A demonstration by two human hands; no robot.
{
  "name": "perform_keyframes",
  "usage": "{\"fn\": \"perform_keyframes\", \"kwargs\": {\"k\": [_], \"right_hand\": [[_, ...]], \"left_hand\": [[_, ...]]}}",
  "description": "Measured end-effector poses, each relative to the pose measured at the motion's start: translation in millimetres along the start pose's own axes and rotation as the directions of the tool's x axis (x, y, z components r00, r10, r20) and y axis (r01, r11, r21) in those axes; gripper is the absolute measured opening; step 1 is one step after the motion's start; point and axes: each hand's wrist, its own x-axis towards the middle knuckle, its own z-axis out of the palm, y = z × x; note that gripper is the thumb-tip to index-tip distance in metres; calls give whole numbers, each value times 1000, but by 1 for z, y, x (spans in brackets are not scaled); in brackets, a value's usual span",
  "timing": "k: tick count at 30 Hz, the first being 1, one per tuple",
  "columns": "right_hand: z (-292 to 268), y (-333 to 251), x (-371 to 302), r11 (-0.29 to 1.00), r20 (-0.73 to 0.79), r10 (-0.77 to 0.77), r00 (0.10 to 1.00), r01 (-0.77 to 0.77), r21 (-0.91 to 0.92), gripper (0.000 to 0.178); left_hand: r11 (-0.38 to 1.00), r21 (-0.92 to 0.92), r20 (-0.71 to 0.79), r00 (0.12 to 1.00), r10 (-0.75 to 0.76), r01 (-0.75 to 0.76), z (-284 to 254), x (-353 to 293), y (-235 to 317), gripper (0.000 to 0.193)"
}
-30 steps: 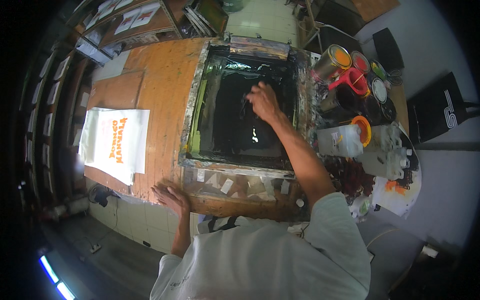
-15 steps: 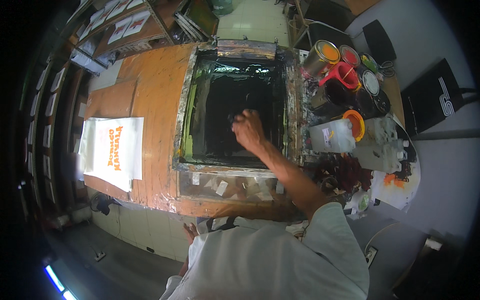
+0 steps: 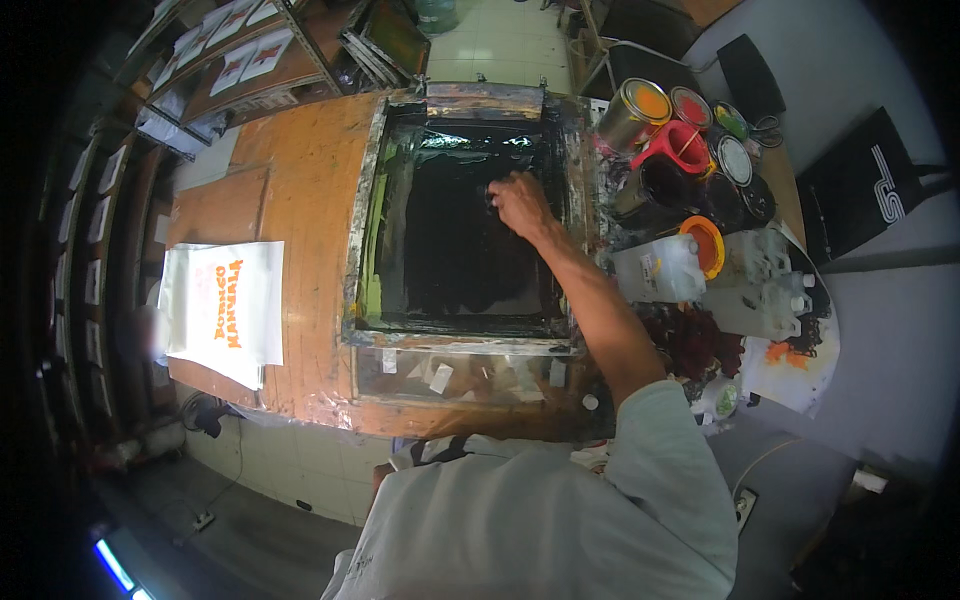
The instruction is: The person performs screen printing by applying ink with a squeegee through a mesh screen onto paper, then lifts the screen and removes the printed sheet. The person also pours ink from containers and wipes the screen mesh by hand.
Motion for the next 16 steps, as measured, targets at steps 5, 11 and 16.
{"fn": "perform_keyframes", "kwargs": {"k": [5,11,16], "right_hand": [[-1,16,-6,991,-40,-48,998,43,-124,12],[-18,3,-53,994,139,-74,987,85,-72,18],[-28,-40,-122,996,235,-79,969,70,46,19]], "left_hand": [[934,-328,-264,936,-234,141,-10,-14,22,35],[959,-277,-396,902,-173,63,21,6,-11,35],[923,-383,-429,893,-134,-45,2,5,-2,38]]}}
